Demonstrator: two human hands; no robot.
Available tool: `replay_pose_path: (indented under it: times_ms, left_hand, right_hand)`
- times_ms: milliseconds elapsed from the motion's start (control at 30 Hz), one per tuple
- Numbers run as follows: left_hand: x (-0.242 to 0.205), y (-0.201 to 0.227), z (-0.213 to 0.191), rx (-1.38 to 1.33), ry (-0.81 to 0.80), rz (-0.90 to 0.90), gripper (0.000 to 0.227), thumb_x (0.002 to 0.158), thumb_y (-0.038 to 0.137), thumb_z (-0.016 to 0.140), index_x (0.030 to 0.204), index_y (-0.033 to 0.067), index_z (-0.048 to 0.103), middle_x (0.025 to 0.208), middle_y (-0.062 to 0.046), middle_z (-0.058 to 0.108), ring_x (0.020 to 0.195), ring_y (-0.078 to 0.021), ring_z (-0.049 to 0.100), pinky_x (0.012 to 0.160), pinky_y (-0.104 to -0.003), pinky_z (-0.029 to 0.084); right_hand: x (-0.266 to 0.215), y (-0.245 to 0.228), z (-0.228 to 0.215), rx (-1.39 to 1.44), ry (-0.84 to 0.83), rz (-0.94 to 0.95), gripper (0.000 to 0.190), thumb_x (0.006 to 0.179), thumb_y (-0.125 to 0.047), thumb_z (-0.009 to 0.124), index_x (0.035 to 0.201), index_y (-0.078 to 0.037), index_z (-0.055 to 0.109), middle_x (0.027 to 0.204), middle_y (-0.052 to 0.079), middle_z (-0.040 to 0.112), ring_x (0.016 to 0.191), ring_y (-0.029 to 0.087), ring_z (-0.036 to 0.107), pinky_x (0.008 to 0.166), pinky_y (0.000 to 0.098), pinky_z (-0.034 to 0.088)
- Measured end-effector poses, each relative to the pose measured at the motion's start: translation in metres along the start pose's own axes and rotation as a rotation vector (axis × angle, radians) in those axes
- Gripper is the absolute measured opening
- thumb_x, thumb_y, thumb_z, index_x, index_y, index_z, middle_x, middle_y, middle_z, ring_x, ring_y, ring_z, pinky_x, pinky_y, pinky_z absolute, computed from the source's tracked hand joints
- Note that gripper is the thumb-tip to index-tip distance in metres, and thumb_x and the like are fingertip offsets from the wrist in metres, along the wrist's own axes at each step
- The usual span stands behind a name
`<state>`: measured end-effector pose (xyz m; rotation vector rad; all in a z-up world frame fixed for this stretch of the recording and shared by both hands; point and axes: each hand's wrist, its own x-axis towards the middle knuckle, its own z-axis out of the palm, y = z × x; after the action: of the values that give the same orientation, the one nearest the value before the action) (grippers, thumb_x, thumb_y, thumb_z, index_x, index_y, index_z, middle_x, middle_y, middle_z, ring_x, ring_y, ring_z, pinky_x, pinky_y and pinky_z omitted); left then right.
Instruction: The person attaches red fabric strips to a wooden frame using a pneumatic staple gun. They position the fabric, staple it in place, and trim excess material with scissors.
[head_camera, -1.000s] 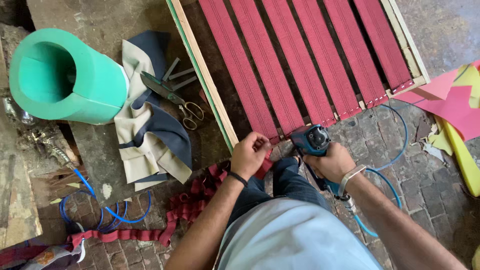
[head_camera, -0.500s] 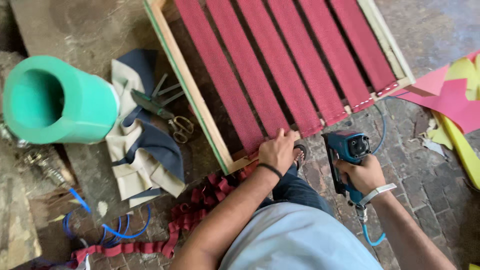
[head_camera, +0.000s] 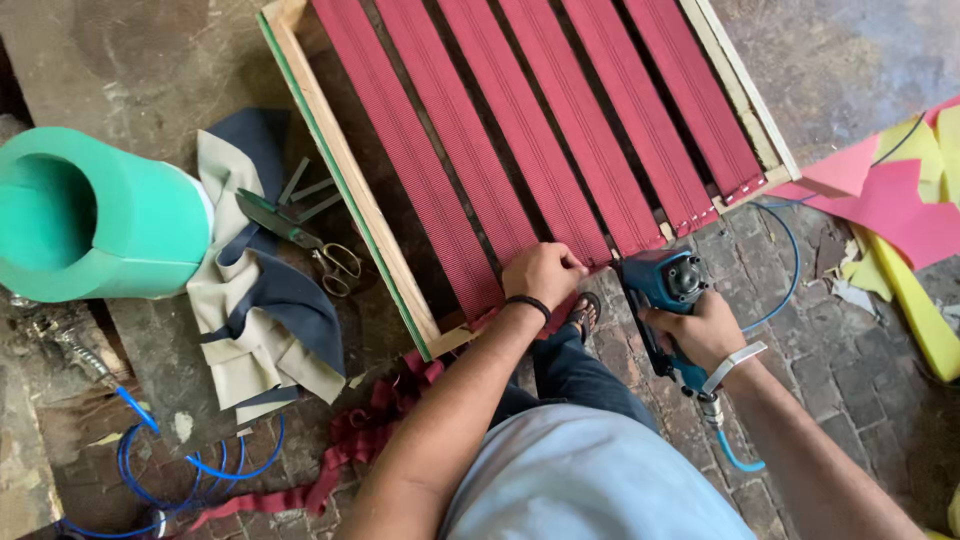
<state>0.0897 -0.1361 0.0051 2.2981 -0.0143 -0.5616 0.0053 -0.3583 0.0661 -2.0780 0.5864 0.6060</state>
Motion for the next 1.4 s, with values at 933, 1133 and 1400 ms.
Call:
replay_pose_path:
  times_ms: [933, 1133, 1400]
  left_hand:
    - [-0.057, -0.046, -0.016, -0.329, 0.234, 0.102, 0.012, 0.085, 0.023, 0.075, 0.096, 0.0169, 0.076, 0.084, -0.004, 0.077, 0.072, -0.0219, 0.076, 0.063, -0.035, 0.058]
    - [-0.066, -0.032, -0.032, -0.277, 0.142, 0.116, 0.015, 0.086, 0.026, 0.075, 0.099, 0.0172, 0.076, 0.079, -0.004, 0.076, 0.072, -0.0201, 0.075, 0.06, -0.034, 0.058]
    - [-0.041, 0.038, 0.013, 0.295, -0.031, 0.364, 0.039, 0.086, 0.04, 0.075, 0.112, 0.0133, 0.065, 0.106, -0.009, 0.069, 0.077, -0.0306, 0.074, 0.061, -0.045, 0.058]
  right_hand:
    - [-0.001, -0.046, 0.029, -0.374, -0.053, 0.076, 0.039, 0.08, -0.038, 0.078, 0.065, -0.003, 0.072, 0.054, 0.01, 0.069, 0.053, 0.021, 0.07, 0.06, 0.0381, 0.057]
    - [-0.002, -0.018, 0.02, -0.179, -0.066, 0.052, 0.03, 0.078, -0.027, 0.08, 0.063, -0.003, 0.07, 0.055, 0.009, 0.068, 0.051, 0.02, 0.066, 0.056, 0.0368, 0.053]
    - [-0.006, 0.054, -0.03, 0.208, 0.146, 0.092, 0.013, 0.08, -0.012, 0.073, 0.072, -0.003, 0.069, 0.058, 0.008, 0.064, 0.049, 0.019, 0.061, 0.049, 0.0365, 0.047]
